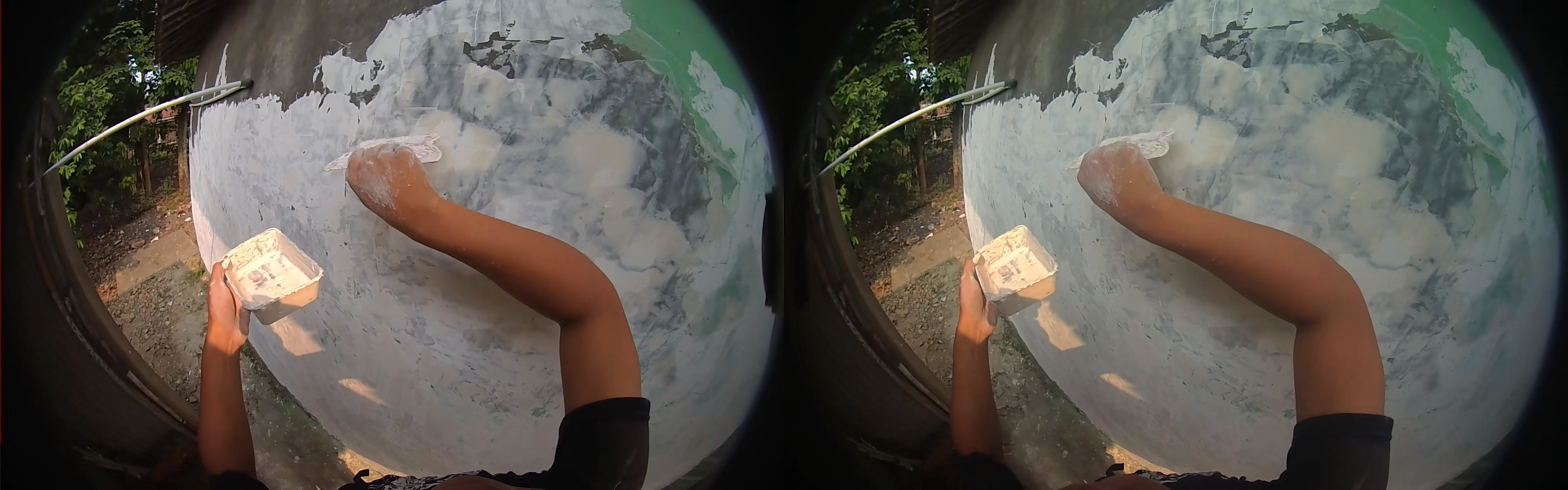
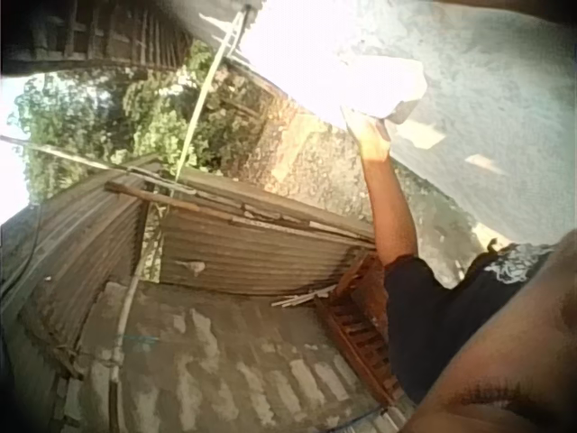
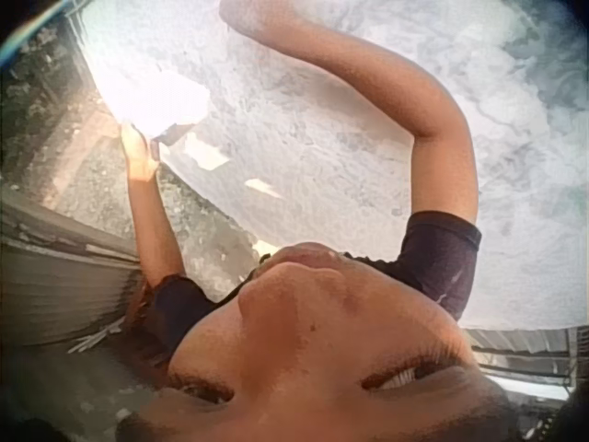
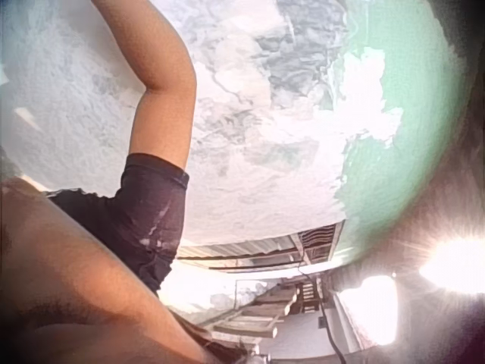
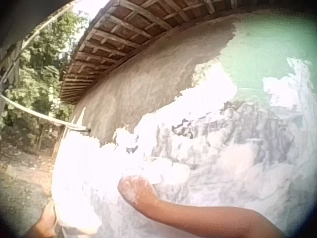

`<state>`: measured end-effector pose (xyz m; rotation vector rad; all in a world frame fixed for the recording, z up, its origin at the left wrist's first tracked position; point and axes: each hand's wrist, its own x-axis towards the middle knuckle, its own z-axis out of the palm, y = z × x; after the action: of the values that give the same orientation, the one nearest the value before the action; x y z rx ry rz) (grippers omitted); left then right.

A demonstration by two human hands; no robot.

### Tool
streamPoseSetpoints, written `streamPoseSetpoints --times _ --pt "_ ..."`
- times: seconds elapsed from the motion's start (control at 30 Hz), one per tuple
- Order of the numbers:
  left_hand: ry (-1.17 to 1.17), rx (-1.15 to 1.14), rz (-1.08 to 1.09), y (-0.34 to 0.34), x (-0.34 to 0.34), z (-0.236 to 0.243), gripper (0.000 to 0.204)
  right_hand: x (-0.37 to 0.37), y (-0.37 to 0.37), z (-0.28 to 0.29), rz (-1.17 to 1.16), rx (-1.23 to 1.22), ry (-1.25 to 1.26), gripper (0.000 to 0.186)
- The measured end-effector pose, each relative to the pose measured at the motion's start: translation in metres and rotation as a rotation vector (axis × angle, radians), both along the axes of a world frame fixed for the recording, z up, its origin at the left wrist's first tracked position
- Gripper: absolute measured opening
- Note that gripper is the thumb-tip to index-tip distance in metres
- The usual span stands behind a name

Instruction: Applying plaster or wall filler to a concrete wall using a hand-held scraper tool.

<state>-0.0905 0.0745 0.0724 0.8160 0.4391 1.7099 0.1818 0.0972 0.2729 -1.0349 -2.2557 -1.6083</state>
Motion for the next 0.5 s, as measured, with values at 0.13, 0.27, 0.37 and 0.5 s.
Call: streamPoseSetpoints --times 0.13,0.27,0.37,0.5 --pt "-0.022 -0.061 0.055 0.002 0.019 0.015 0.048 0.031 -0.011 0.064 0.045 0.445 0.128 0.007" --pt "-0.012 -0.039 -0.038 0.017 0.038 0.024 0.047 0.091 -0.013 0.117 0.019 0.690 0.167 0.009" --pt "-0.008 -0.060 -0.085 0.029 0.062 0.037 0.044 0.119 0.002 0.092 -0.120 0.674 0.134 0.024" --pt "0.027 0.062 -0.191 0.045 0.070 0.032 0.044 0.089 -0.005 0.018 -0.204 0.346 -0.014 0.040"
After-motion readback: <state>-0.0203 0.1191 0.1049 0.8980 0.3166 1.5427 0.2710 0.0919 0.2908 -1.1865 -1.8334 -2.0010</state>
